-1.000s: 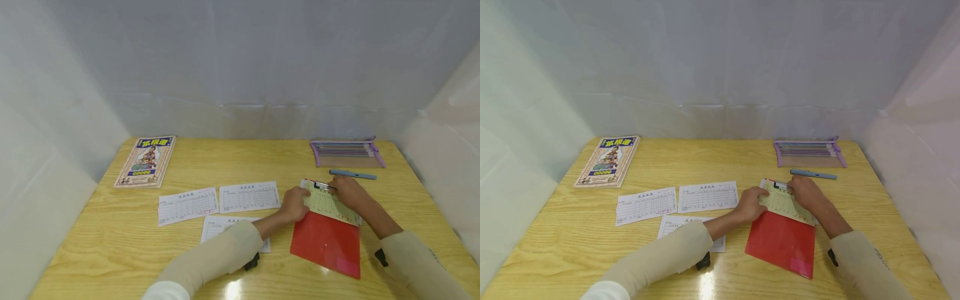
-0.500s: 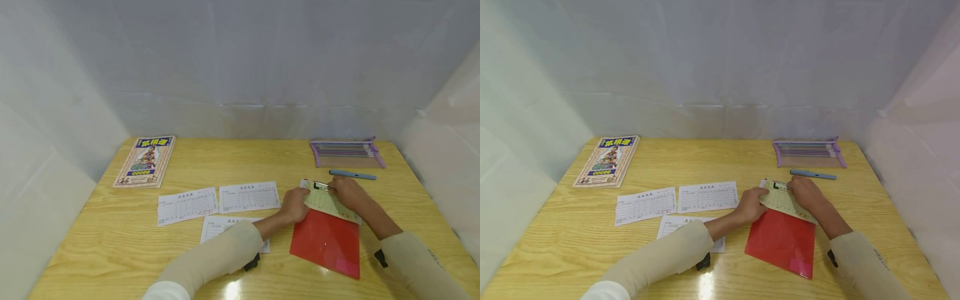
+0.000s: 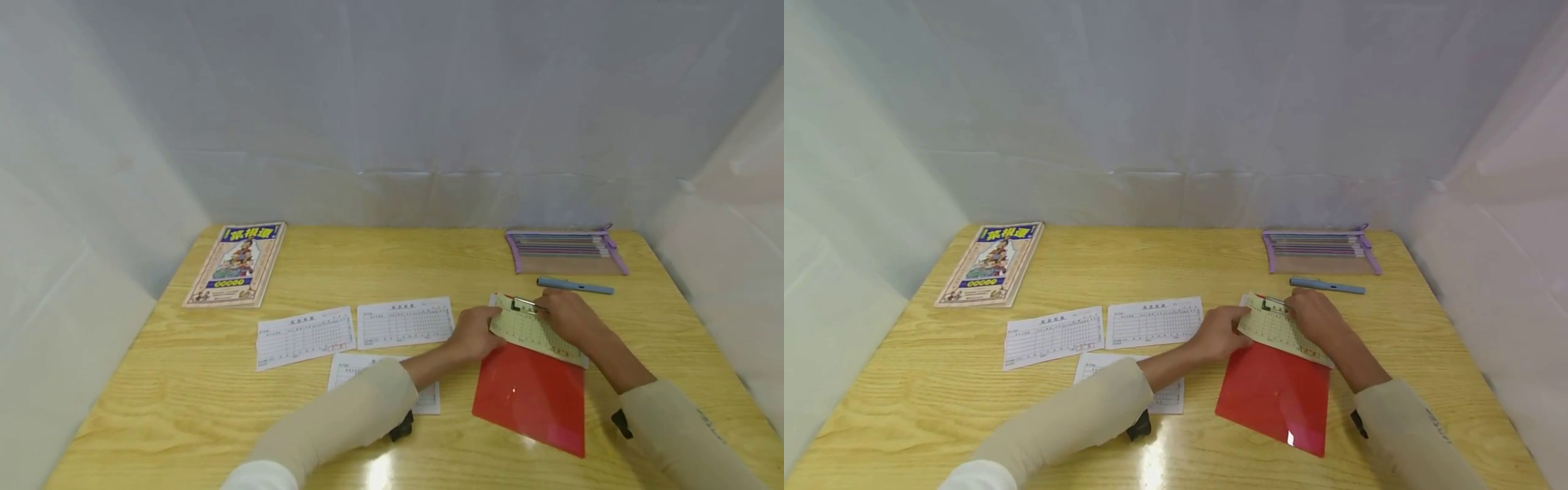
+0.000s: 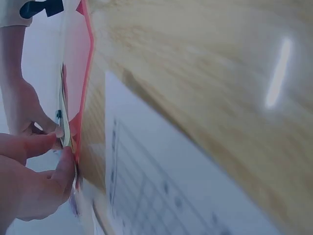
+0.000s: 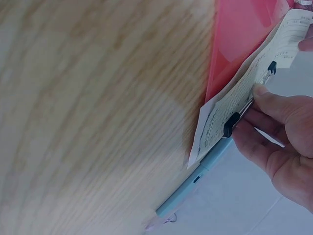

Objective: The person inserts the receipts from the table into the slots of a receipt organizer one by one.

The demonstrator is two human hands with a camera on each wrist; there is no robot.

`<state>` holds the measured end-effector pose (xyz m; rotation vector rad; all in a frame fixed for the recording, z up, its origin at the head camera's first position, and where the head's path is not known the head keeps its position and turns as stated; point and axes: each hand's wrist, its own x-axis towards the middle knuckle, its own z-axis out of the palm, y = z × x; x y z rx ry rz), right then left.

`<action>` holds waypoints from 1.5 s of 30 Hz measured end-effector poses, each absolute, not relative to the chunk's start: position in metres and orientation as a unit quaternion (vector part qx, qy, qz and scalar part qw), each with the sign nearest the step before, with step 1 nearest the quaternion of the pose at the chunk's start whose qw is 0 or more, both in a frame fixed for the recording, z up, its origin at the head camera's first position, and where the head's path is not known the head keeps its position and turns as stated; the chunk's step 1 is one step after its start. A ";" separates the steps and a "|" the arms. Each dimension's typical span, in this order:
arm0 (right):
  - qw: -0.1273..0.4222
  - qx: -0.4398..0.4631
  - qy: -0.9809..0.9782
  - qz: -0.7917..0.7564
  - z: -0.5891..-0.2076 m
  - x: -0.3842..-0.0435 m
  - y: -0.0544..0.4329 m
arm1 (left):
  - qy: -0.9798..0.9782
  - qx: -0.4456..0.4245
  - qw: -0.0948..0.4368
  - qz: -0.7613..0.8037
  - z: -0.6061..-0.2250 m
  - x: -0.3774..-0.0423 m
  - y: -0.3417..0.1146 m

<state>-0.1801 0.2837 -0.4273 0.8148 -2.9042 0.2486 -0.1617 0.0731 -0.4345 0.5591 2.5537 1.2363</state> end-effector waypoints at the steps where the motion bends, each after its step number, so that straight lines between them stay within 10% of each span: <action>1: 0.058 0.269 -0.958 0.082 -0.428 -0.180 0.284 | 0.870 0.192 0.131 0.435 -0.434 -0.162 0.070; 29: 0.038 0.256 -0.962 0.088 -0.427 -0.181 0.284 | 0.932 0.118 0.080 0.333 -0.430 -0.189 -0.113; 45: 0.032 0.256 -0.962 0.091 -0.426 -0.181 0.286 | 0.957 0.135 0.094 0.241 -0.428 -0.194 -0.136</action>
